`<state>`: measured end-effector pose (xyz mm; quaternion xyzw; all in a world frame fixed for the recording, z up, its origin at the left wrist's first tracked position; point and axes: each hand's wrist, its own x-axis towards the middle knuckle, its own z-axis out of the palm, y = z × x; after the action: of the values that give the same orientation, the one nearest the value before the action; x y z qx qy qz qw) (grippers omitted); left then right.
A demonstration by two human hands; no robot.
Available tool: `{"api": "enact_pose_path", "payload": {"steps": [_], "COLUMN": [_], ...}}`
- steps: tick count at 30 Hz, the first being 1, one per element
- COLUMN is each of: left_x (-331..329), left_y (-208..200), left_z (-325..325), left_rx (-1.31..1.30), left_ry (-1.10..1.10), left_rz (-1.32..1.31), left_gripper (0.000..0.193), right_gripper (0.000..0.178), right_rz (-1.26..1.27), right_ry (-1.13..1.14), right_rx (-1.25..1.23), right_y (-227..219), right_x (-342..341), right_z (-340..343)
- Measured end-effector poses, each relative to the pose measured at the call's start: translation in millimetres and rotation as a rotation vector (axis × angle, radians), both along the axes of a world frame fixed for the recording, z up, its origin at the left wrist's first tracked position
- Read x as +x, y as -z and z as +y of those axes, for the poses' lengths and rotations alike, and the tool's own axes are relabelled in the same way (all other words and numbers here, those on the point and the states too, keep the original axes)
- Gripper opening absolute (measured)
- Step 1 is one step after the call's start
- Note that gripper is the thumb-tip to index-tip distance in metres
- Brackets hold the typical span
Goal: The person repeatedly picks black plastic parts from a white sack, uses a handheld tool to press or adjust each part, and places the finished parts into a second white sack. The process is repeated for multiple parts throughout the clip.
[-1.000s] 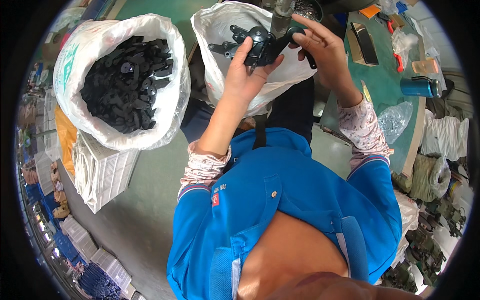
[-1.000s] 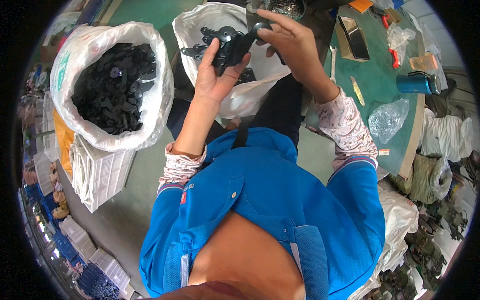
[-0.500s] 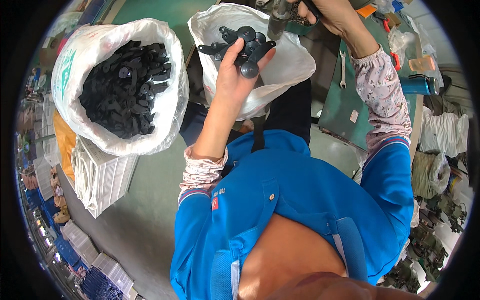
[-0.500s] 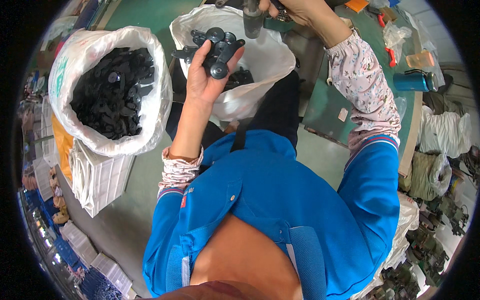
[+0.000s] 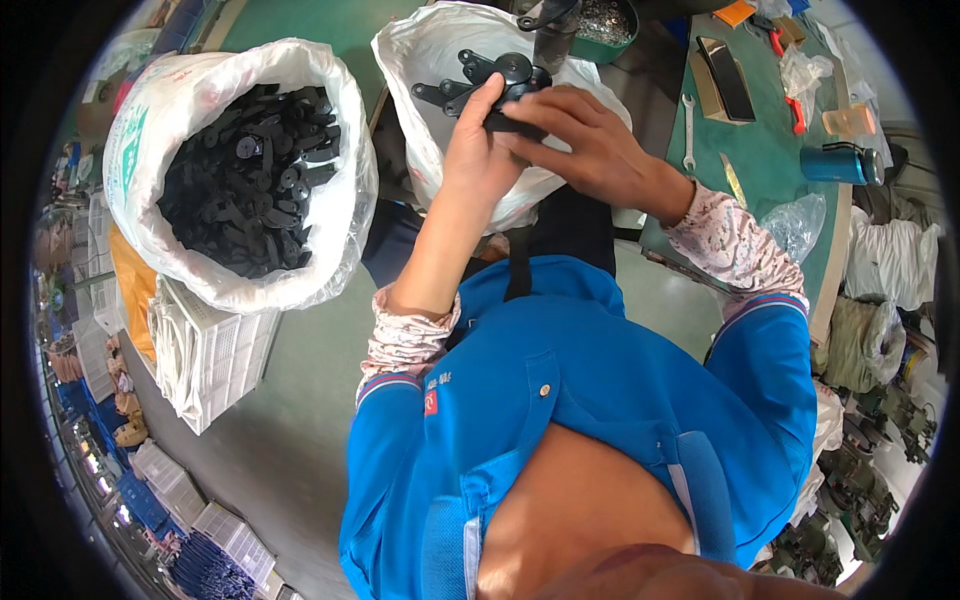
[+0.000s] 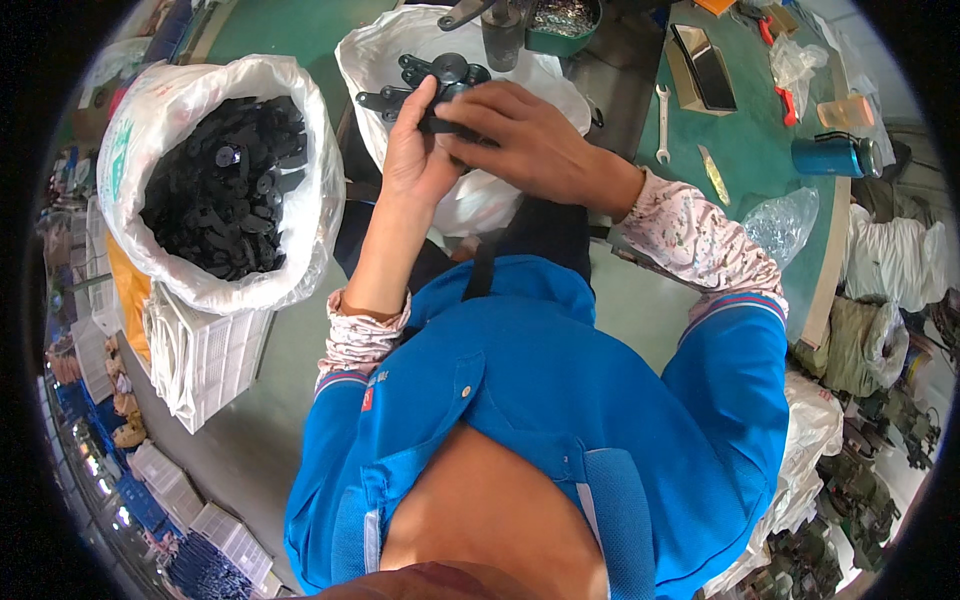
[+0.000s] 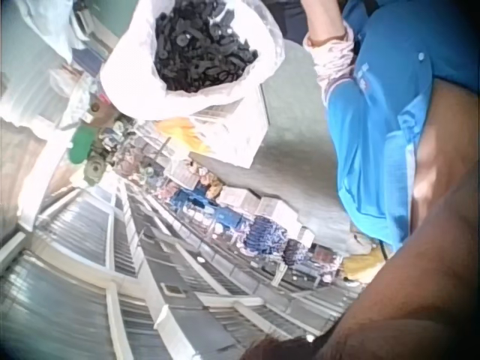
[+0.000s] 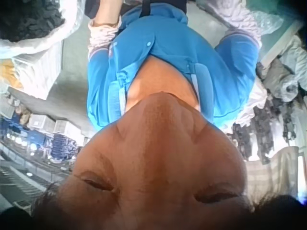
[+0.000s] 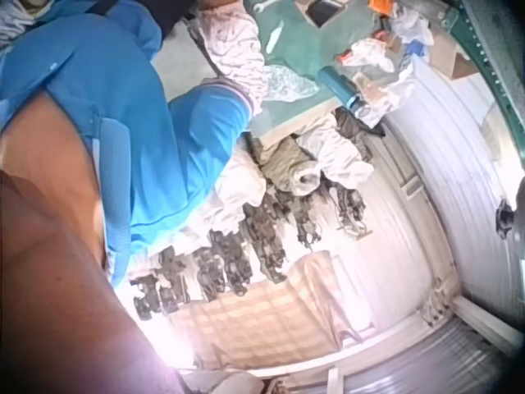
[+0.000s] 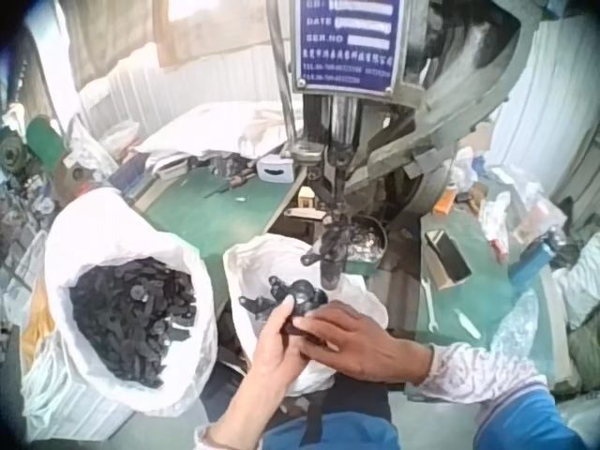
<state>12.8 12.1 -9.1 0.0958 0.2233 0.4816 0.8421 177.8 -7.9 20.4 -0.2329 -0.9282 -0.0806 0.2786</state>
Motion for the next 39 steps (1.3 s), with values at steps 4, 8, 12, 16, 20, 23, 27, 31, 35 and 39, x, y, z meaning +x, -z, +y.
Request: {"api": "enact_pose_path", "payload": {"steps": [4, 8, 12, 16, 20, 23, 27, 31, 35, 39], "left_x": [-4, -19, -24, -30, -34, -34, -28, -30, -27, -28], "left_y": [0, 0, -13, -11, -7, -3, -6, 0, -4, -5], "left_z": [0, 3, 2, 5, 7, 7, 1, 4, -4, -7], "left_rx": [0.104, 0.095, 0.073, 0.061, 0.038, 0.058, 0.075, 0.118, 0.152, 0.261], "left_ry": [0.025, 0.066, 0.103, 0.229, 0.336, 0.416, 0.519, 0.532, 0.294, 0.191], "left_rz": [-0.024, -0.005, -0.045, -0.134, -0.217, -0.174, -0.233, -0.282, 0.061, 0.239], "left_gripper": [0.042, 0.039, 0.048, 0.047, 0.045, 0.042, 0.042, 0.045, 0.046, 0.041], "right_gripper": [0.041, 0.036, 0.034, 0.037, 0.044, 0.051, 0.056, 0.048, 0.031, 0.029], "right_rz": [0.221, 0.335, 0.344, 0.326, 0.076, -0.065, -0.074, 0.092, 0.498, 0.894], "right_ry": [-0.077, 0.078, 0.193, 0.116, 0.022, -0.025, -0.104, -0.107, 0.201, 0.4], "right_rx": [-0.097, -0.31, -0.572, -0.456, -0.18, -0.23, -0.102, -0.013, -0.265, -0.92], "right_y": [-12, -20, -36, -28, -27, -40, -32, -32, -46, -105], "right_x": [3, 19, 30, 41, 46, 38, 40, 43, 39, 32], "right_z": [-19, -20, -20, -11, -7, -12, -3, 6, 9, 47]}}
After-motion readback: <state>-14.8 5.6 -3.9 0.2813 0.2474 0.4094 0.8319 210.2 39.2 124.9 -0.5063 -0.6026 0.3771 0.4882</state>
